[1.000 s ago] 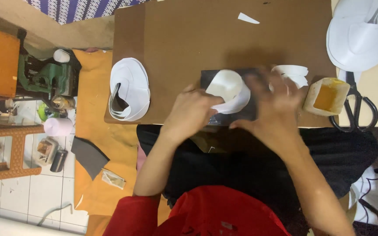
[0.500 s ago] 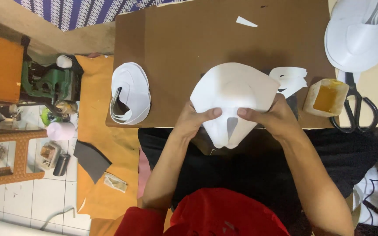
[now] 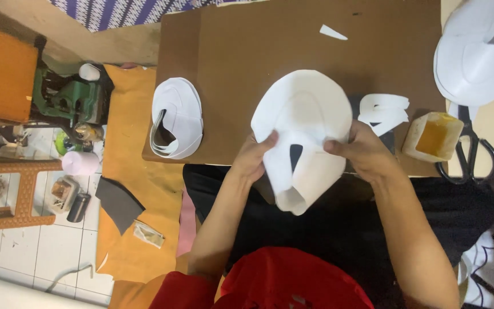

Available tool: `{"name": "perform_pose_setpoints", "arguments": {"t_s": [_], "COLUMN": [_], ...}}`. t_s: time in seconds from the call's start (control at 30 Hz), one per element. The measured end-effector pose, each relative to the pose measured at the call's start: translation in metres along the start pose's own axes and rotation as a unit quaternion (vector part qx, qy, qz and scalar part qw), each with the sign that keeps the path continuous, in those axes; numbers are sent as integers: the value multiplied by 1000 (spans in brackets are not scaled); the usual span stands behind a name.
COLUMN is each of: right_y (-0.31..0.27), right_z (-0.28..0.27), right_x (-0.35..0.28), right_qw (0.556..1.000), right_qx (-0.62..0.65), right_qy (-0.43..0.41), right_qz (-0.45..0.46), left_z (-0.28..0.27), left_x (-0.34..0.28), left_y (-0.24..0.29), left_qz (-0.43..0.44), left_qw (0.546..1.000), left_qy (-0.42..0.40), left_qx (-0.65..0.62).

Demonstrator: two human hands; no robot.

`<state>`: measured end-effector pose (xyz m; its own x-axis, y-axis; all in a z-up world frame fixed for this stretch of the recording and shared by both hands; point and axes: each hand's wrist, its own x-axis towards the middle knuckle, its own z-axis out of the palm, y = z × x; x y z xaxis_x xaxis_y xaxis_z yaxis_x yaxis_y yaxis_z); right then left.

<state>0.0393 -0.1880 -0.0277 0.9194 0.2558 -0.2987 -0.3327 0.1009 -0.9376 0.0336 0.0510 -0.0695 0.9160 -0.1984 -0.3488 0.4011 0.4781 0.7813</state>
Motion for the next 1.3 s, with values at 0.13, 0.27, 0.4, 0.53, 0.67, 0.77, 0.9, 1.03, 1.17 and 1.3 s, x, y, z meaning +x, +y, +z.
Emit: {"name": "perform_pose_setpoints", "arguments": {"t_s": [0.13, 0.27, 0.4, 0.53, 0.67, 0.77, 0.9, 1.03, 1.17, 1.3], "right_y": [18, 42, 150, 75, 105, 113, 144, 184, 200, 188], "right_z": [1, 18, 7, 112, 175, 223, 259, 270, 272, 264], "right_x": [7, 35, 114, 99, 136, 158, 202, 242, 266, 271], "right_qw": [1000, 990, 972, 972, 965, 971, 989, 994, 1000, 976], "right_qx": [4, 138, 205, 171, 168, 145, 106, 98, 9, -198], "right_qy": [0, -26, -109, -152, -198, -188, -98, -41, 14, 55], "right_qz": [-7, 9, 36, 52, 40, 29, 35, 23, 20, -72], "left_z": [-37, -83, -119, -161, -194, -229, -308, -348, -378, -338], "left_x": [5, 9, -3, -34, -65, -66, -15, 26, 51, 34], "left_y": [-8, -8, 14, 42, 78, 96, 88, 67, 54, 67], "left_qz": [-20, 21, 112, 187, 226, 237, 188, 169, 143, 242], "left_qw": [997, 990, 990, 970, 948, 930, 915, 903, 880, 761], "left_qy": [-37, -43, 46, 148, 222, 282, 348, 376, 428, 512], "left_qx": [-59, -131, -73, -46, -13, 12, 84, 118, 152, 317]}}
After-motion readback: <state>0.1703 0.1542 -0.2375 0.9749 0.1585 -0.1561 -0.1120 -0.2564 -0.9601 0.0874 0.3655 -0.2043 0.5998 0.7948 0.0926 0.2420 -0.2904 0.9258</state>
